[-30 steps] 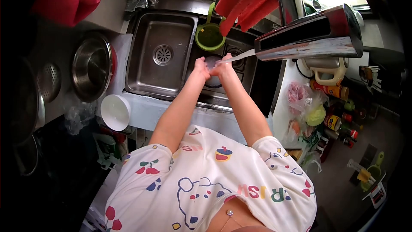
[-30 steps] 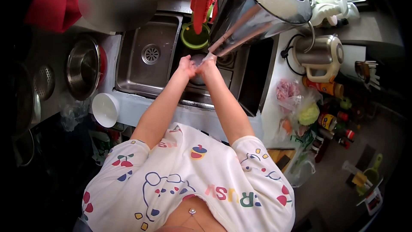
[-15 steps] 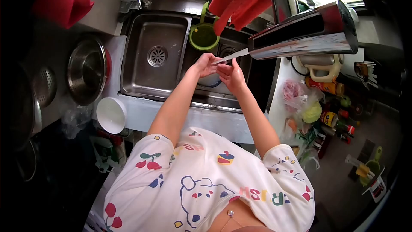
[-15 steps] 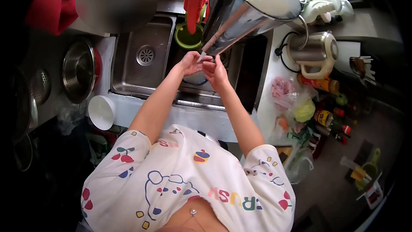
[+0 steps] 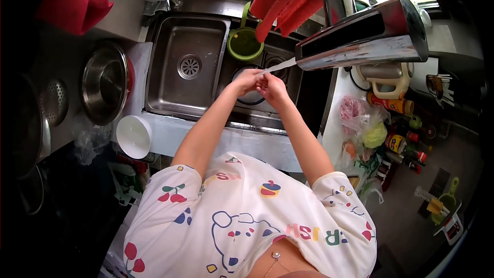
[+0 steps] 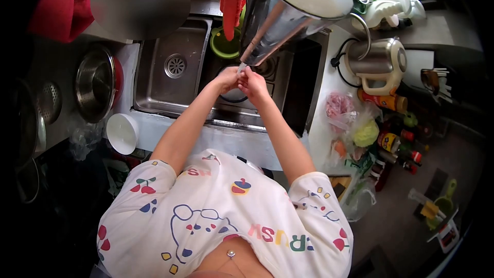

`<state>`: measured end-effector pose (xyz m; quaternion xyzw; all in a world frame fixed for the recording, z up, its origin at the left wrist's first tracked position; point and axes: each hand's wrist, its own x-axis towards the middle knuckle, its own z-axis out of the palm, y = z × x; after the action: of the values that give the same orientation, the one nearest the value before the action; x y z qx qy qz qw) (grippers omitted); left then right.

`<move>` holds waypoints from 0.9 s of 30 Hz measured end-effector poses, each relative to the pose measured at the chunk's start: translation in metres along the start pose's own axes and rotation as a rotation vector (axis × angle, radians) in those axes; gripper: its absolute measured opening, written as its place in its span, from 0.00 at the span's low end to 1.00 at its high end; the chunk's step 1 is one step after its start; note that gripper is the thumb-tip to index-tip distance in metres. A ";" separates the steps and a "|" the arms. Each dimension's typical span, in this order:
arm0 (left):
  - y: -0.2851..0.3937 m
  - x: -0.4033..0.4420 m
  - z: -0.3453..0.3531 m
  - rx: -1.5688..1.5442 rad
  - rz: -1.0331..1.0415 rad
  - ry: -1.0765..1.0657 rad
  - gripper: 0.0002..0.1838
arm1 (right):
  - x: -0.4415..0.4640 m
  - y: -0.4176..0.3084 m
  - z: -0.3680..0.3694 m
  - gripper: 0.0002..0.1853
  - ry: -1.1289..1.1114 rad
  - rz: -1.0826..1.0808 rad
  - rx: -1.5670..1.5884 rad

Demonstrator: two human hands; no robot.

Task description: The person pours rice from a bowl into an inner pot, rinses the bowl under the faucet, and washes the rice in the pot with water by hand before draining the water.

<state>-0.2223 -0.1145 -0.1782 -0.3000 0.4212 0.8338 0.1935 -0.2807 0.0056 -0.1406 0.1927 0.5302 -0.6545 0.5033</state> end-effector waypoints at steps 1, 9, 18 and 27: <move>-0.009 0.006 -0.007 -0.091 0.057 0.066 0.11 | 0.010 0.005 0.001 0.17 -0.005 0.021 0.000; -0.018 -0.007 -0.038 -0.661 -0.030 0.084 0.29 | 0.058 0.014 0.040 0.27 -0.003 0.179 -0.064; -0.023 -0.007 -0.038 -0.730 0.048 0.088 0.29 | 0.064 0.006 0.021 0.22 -0.252 0.382 0.223; -0.026 0.004 -0.045 -0.667 -0.022 0.104 0.31 | 0.041 -0.014 0.012 0.25 -0.265 0.223 -0.080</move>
<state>-0.1956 -0.1363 -0.2172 -0.3934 0.1315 0.9071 0.0718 -0.3065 -0.0244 -0.1622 0.1424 0.4604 -0.5926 0.6455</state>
